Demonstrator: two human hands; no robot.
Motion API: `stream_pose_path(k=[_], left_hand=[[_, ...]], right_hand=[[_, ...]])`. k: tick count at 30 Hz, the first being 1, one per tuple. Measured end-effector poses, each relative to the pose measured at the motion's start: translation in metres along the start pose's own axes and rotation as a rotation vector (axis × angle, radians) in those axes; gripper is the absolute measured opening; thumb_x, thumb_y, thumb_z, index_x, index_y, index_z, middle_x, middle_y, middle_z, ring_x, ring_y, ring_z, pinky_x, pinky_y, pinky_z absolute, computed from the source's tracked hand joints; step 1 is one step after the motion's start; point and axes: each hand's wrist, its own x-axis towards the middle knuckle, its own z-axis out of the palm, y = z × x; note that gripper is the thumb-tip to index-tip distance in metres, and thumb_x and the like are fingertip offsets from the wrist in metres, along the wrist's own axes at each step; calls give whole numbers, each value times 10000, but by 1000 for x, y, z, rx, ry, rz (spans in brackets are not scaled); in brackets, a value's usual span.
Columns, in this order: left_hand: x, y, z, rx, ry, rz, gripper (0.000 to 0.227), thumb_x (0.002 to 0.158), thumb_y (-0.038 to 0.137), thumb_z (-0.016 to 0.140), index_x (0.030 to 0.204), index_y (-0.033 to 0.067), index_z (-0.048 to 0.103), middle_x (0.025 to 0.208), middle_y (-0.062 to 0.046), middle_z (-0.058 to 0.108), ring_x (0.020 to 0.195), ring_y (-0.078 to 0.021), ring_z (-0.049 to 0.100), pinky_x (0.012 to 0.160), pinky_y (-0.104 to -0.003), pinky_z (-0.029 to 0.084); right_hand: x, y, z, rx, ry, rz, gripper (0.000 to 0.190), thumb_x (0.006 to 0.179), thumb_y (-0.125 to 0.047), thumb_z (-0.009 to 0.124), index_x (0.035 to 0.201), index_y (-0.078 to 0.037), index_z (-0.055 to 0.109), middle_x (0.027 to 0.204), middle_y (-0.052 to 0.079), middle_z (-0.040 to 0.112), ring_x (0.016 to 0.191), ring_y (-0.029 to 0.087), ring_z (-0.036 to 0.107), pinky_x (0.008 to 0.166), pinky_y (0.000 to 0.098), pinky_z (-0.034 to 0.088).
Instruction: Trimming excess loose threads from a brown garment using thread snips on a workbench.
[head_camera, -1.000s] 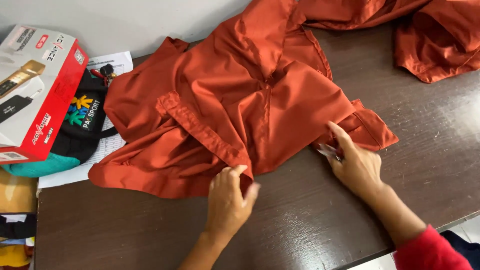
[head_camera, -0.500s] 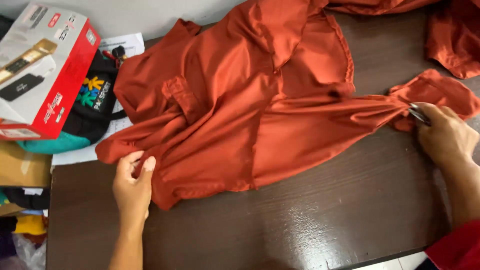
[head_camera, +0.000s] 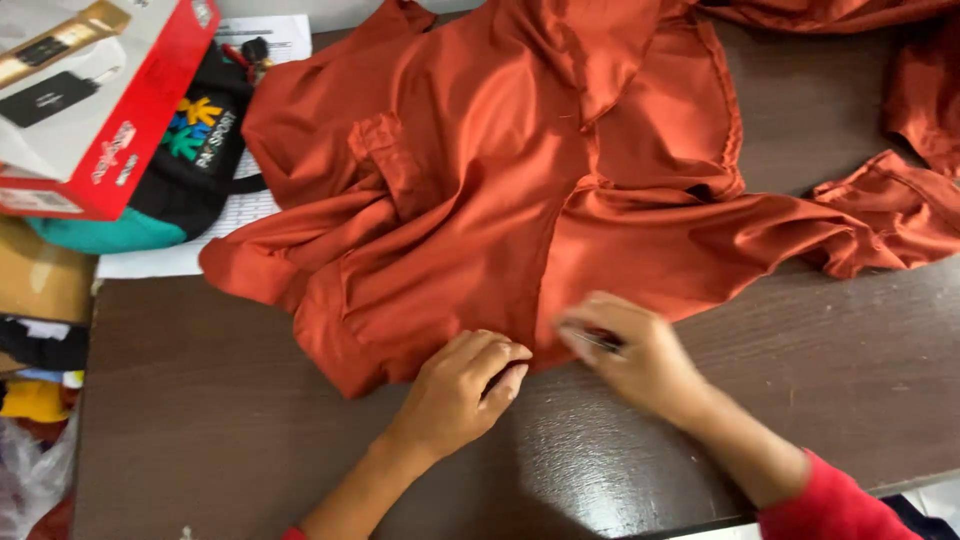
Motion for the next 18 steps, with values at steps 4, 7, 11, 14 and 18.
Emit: stream_pose_path(k=[4, 7, 11, 14, 18], left_hand=[[-7, -9, 10, 65, -36, -53, 169, 963, 195, 678, 1069, 66, 697, 1014, -69, 697, 909, -254, 643, 866, -388, 527], [-8, -9, 11, 86, 19, -45, 166, 949, 178, 725, 1044, 43, 711, 1015, -67, 660, 920, -218, 656, 882, -365, 549], [-9, -9, 12, 101, 26, -46, 86, 991, 114, 646, 922, 76, 681, 967, -34, 682, 846, -202, 656, 810, -353, 543], [-16, -14, 17, 47, 33, -115, 112, 1014, 126, 584, 921, 97, 641, 961, -14, 719, 857, -201, 691, 817, -361, 550], [-27, -26, 25, -70, 39, -231, 93, 993, 200, 629, 1005, 140, 699, 922, -28, 752, 809, -243, 755, 707, -344, 614]], right_hand=[[14, 19, 28, 50, -7, 365, 129, 928, -185, 725, 993, -102, 800, 893, -14, 771, 764, 88, 674, 737, 241, 530], [14, 16, 25, 103, -13, 313, 102, 935, -149, 725, 969, -73, 784, 861, -3, 741, 772, 71, 660, 734, 227, 527], [5, 14, 15, 145, -118, 367, 231, 927, -247, 709, 1053, -60, 758, 969, 10, 755, 880, 89, 694, 812, 239, 547], [-1, 11, 5, 199, -198, 321, 378, 953, -354, 639, 1154, -41, 709, 990, 21, 684, 878, 105, 628, 801, 250, 500], [-2, -1, 2, -151, -202, 455, 282, 851, -328, 797, 1085, -173, 779, 811, 40, 751, 792, 196, 765, 736, 390, 613]])
